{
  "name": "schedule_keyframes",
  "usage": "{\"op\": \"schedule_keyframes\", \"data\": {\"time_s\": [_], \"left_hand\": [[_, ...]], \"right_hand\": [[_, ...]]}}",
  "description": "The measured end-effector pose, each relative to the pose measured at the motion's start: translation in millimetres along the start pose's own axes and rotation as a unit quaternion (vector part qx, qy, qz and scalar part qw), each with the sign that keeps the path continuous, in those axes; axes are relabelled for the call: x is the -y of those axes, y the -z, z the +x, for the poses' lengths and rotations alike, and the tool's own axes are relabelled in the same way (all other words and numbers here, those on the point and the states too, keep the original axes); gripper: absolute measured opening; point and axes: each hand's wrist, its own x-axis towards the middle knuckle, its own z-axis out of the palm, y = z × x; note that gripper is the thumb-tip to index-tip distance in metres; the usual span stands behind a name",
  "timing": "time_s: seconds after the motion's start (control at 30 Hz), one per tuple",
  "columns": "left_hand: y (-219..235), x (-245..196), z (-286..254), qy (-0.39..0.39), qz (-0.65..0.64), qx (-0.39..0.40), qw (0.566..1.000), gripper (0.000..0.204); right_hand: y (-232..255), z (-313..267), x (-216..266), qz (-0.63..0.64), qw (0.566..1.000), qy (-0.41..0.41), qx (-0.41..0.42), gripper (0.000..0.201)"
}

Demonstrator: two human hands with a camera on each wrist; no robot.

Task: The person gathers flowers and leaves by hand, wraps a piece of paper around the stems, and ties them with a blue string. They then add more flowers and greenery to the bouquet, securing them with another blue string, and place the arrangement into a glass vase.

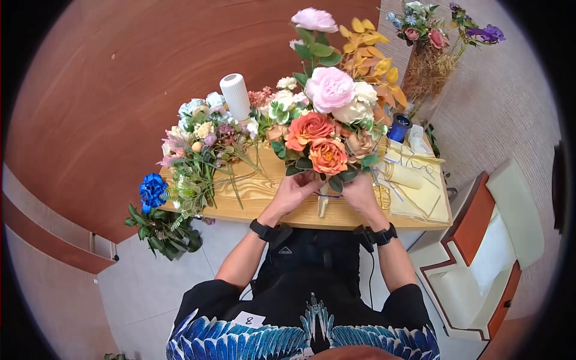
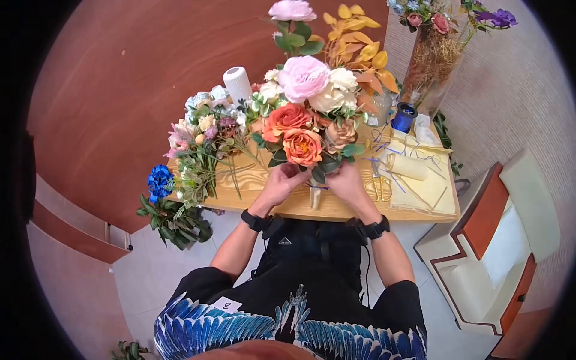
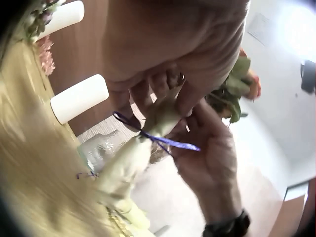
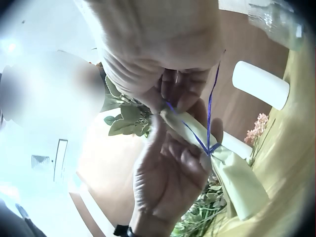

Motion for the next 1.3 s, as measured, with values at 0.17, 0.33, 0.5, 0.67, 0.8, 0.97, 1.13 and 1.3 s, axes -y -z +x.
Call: {"op": "schedule_keyframes", "data": {"time_s": [0.17,0.33,0.5,0.67,0.8,0.97,1.13,1.3], "left_hand": [[4.8,23.1,1.2,-0.037,-0.04,-0.004,0.998,0.018],[4.7,7.9,-2.7,-0.085,0.082,0.001,0.993,0.039],[-2.0,-1.3,-4.5,-0.084,0.08,0.031,0.993,0.033],[-7.6,1.6,-8.2,-0.094,0.049,0.02,0.994,0.034],[-9.5,-7.2,-14.6,-0.082,0.041,0.011,0.996,0.029],[-8.7,9.0,-13.8,-0.087,0.039,-0.017,0.995,0.022],[-3.5,-6.8,-12.8,-0.013,0.137,0.01,0.99,0.041],[-3.0,4.9,-13.6,-0.064,0.049,0.025,0.996,0.033]], "right_hand": [[95.8,4.3,-5.9,-0.194,0.979,-0.003,-0.069,0.018],[117.2,46.5,108.1,-0.144,0.97,0.135,-0.142,0.021],[93.8,97.9,163.7,-0.276,0.949,0.149,0.026,0.03],[79.1,106.5,173.9,-0.259,0.952,-0.012,0.166,0.039],[74.4,105.3,175.2,-0.225,0.958,0.019,0.179,0.057],[76.0,109.7,168.6,-0.251,0.949,0.011,0.193,0.046],[76.2,113.9,163.5,-0.242,0.947,-0.035,0.208,0.032],[62.9,109.3,175.0,-0.296,0.934,-0.063,0.188,0.032]]}}
